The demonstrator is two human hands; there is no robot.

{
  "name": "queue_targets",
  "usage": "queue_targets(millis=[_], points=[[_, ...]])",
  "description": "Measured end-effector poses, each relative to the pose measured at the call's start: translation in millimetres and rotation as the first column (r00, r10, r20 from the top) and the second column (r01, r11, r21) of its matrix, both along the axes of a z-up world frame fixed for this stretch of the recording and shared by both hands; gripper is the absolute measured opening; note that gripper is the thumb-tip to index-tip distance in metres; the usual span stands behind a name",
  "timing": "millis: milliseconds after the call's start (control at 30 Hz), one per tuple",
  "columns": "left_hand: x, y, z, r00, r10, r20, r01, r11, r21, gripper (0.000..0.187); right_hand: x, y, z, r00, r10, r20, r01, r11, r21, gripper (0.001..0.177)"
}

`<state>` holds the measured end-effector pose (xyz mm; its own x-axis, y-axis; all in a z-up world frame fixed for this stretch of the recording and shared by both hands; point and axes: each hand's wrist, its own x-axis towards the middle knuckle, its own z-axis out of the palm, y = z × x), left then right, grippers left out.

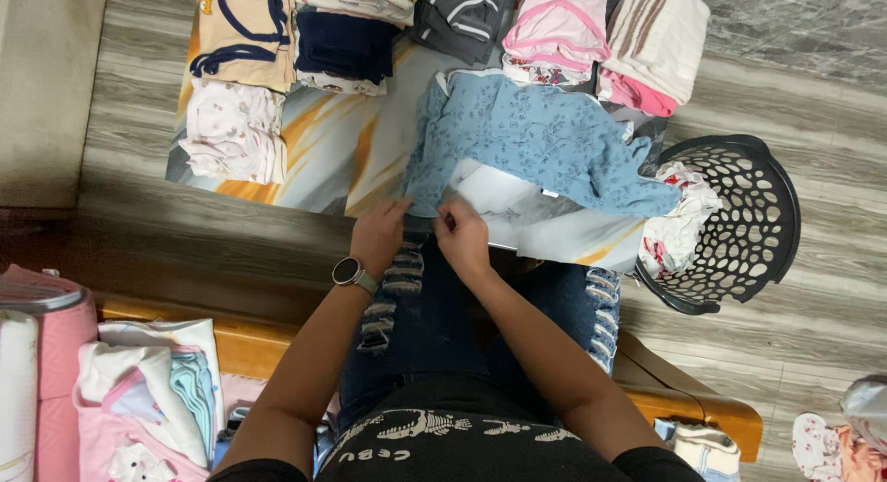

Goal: The person folds baby clothes, including shirts and onesies, by hand on a bed and stacks them. They also reach into a laundry basket to retrieve more items.

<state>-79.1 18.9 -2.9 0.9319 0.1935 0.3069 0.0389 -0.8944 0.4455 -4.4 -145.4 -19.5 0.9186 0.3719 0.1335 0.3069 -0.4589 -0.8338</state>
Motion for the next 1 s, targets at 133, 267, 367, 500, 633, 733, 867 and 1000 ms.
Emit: queue_targets(millis=[133,267,367,500,633,733,867,1000], points=[[-5,4,12,0.99,-0.006,0.141,0.029,0.987,-0.161,0.031,-5,3,3,0.989,-0.03,-0.143,0.051,0.988,0.143,0.015],[5,21,2,0.997,-0.077,0.026,0.081,0.973,-0.214,0.029,-10,4,15,0.966,0.015,-0.259,0.02,0.991,0.131,0.027],[23,24,-20,0.995,0.036,-0.092,-0.08,0.842,-0.534,0.02,-9,4,15,0.997,0.073,0.024,-0.075,0.996,0.049,0.037],[80,34,-40,0.957,0.274,-0.093,-0.276,0.767,-0.579,0.031,-12,5,20,0.989,0.068,-0.129,-0.061,0.997,0.054,0.031],[147,34,-44,0.927,0.27,-0.262,-0.373,0.739,-0.561,0.038,-11,10,38,0.993,0.094,-0.067,-0.082,0.984,0.157,0.03],[181,39,-55,0.905,0.234,-0.355,-0.393,0.78,-0.487,0.04,-12,9,45,0.982,0.139,-0.126,-0.109,0.97,0.219,0.03],[192,50,-72,0.958,0.282,-0.052,-0.245,0.708,-0.662,0.032,-19,1,27,0.97,0.098,-0.222,-0.021,0.946,0.324,0.017],[180,56,-71,0.928,0.314,-0.2,-0.18,-0.09,-0.979,0.029,-23,-1,-11,0.901,0.116,-0.417,0.09,0.893,0.441,0.015]])
